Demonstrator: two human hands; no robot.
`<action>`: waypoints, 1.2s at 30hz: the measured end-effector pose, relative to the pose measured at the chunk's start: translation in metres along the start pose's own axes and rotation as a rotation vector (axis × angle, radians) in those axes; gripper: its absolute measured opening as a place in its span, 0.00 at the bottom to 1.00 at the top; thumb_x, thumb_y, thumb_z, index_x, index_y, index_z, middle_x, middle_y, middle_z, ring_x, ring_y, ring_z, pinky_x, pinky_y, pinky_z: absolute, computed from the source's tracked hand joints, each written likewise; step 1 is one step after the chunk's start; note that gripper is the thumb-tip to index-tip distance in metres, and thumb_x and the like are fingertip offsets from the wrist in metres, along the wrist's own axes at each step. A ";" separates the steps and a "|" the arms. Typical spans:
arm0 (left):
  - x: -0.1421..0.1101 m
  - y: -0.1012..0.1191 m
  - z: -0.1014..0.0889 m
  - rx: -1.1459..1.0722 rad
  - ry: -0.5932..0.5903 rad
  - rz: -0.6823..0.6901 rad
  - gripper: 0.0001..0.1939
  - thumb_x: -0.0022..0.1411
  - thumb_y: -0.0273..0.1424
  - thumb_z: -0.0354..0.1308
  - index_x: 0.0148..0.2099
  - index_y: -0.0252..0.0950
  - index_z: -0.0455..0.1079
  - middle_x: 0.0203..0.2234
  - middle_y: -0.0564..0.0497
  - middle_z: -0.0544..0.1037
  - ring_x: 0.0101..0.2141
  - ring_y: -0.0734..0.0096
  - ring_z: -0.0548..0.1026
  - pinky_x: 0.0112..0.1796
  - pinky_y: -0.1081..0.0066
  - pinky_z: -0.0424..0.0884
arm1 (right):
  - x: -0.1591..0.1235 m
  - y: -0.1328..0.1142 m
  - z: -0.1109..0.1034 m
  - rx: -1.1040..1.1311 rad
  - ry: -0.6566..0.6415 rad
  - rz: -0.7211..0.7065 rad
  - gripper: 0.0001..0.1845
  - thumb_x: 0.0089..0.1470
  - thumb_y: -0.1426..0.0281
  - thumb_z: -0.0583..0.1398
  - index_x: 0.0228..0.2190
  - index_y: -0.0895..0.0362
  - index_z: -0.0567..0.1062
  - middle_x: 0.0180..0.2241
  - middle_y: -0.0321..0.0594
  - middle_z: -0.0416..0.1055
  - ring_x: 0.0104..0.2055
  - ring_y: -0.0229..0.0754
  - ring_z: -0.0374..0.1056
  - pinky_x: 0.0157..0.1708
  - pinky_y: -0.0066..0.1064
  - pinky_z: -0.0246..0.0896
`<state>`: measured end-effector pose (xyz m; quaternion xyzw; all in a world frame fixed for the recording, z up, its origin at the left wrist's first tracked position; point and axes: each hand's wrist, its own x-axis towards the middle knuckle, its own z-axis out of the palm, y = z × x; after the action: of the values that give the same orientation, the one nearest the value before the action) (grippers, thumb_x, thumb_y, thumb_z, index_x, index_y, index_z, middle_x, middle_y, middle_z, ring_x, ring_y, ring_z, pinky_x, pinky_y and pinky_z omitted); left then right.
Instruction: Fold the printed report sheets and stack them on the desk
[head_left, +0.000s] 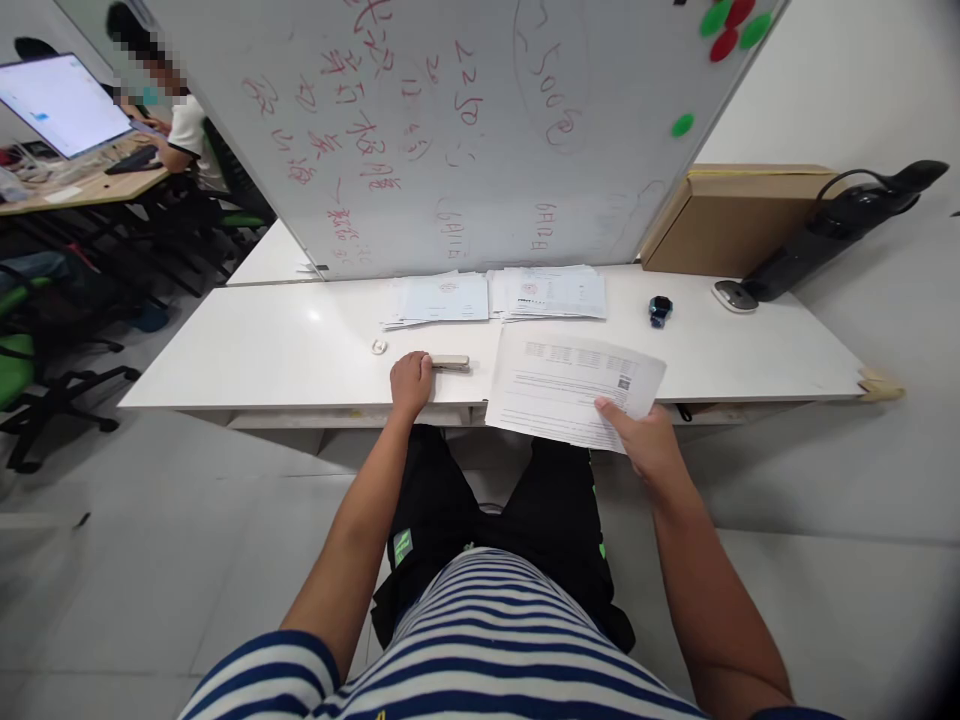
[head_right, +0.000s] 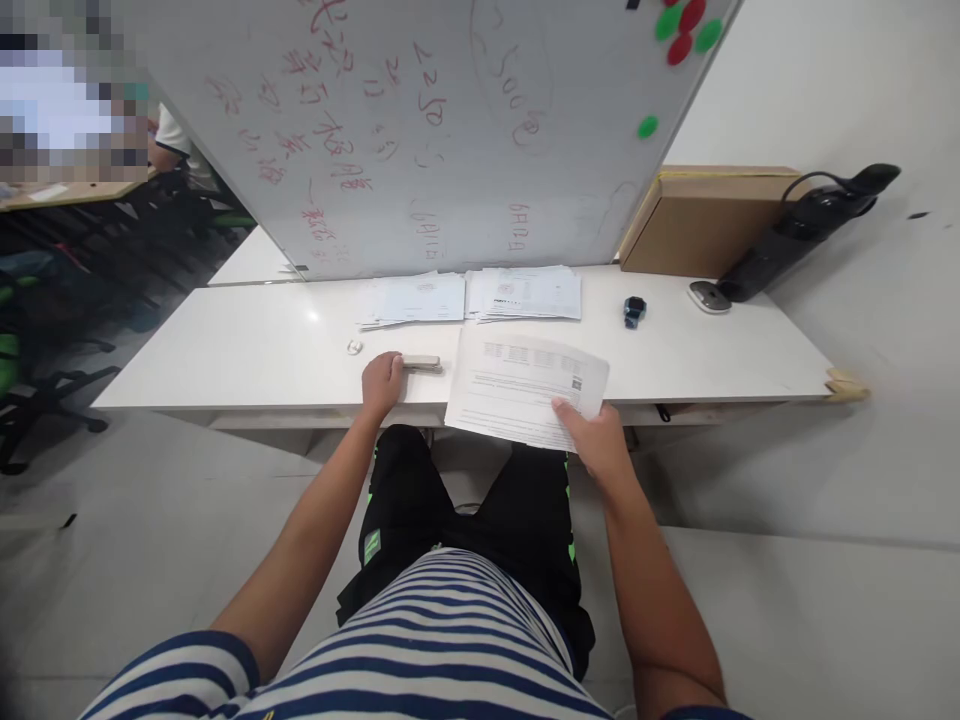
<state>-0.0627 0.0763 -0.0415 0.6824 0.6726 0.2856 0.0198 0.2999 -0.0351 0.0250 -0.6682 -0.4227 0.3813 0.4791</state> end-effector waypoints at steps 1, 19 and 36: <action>0.000 0.002 0.000 0.007 0.002 -0.006 0.18 0.69 0.37 0.39 0.46 0.39 0.69 0.44 0.45 0.75 0.47 0.59 0.71 0.49 0.60 0.64 | -0.004 -0.003 -0.002 -0.001 -0.004 -0.004 0.25 0.43 0.57 0.66 0.42 0.57 0.76 0.42 0.45 0.76 0.46 0.53 0.72 0.45 0.42 0.69; -0.002 0.006 -0.007 -0.042 -0.029 -0.078 0.22 0.68 0.43 0.38 0.44 0.40 0.70 0.45 0.47 0.76 0.48 0.62 0.71 0.49 0.64 0.63 | -0.002 0.009 0.019 -0.118 -0.118 0.040 0.24 0.44 0.56 0.65 0.40 0.59 0.77 0.44 0.48 0.76 0.45 0.56 0.72 0.46 0.46 0.68; 0.022 0.013 -0.003 0.025 -0.222 -0.464 0.34 0.48 0.62 0.50 0.47 0.42 0.62 0.60 0.43 0.59 0.64 0.46 0.45 0.59 0.45 0.40 | 0.010 0.028 0.026 -0.157 -0.157 0.057 0.25 0.44 0.55 0.64 0.41 0.59 0.77 0.43 0.48 0.76 0.45 0.54 0.72 0.46 0.44 0.67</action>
<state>-0.0534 0.0940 -0.0258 0.5371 0.8085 0.1883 0.1499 0.2853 -0.0227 -0.0092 -0.6834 -0.4685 0.4115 0.3796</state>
